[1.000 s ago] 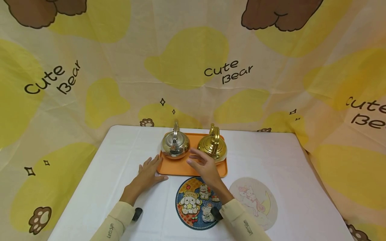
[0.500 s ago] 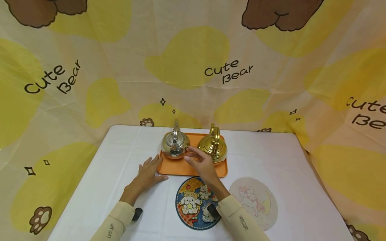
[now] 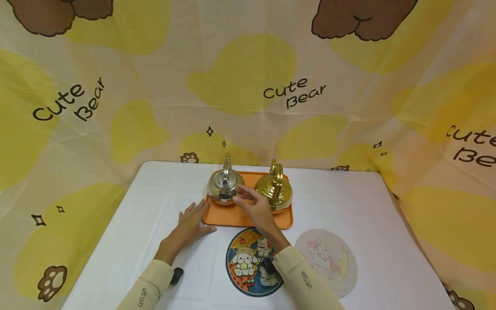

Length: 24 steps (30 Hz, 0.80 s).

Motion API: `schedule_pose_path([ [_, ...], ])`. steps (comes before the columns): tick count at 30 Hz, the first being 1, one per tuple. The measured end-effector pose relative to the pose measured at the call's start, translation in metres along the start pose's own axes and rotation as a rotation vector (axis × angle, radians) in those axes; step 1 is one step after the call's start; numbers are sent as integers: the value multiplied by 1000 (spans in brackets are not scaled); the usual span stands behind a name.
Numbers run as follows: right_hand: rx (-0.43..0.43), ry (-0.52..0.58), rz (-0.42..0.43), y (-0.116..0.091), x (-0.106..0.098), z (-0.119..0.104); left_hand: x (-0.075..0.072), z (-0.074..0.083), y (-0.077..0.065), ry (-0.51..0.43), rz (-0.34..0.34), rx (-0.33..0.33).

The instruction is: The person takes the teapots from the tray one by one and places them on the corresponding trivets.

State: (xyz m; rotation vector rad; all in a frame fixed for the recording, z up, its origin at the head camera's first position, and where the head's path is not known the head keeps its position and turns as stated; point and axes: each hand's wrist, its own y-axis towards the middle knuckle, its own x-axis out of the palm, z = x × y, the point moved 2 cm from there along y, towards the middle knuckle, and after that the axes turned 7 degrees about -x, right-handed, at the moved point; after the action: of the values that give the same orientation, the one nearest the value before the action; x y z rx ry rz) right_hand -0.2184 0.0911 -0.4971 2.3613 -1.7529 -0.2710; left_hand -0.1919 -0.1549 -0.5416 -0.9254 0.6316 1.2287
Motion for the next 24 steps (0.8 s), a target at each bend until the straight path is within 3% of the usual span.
schedule_pose_path([
  [24, -13, 8, 18, 24, 15, 5, 2, 1, 0, -17, 2, -5],
])
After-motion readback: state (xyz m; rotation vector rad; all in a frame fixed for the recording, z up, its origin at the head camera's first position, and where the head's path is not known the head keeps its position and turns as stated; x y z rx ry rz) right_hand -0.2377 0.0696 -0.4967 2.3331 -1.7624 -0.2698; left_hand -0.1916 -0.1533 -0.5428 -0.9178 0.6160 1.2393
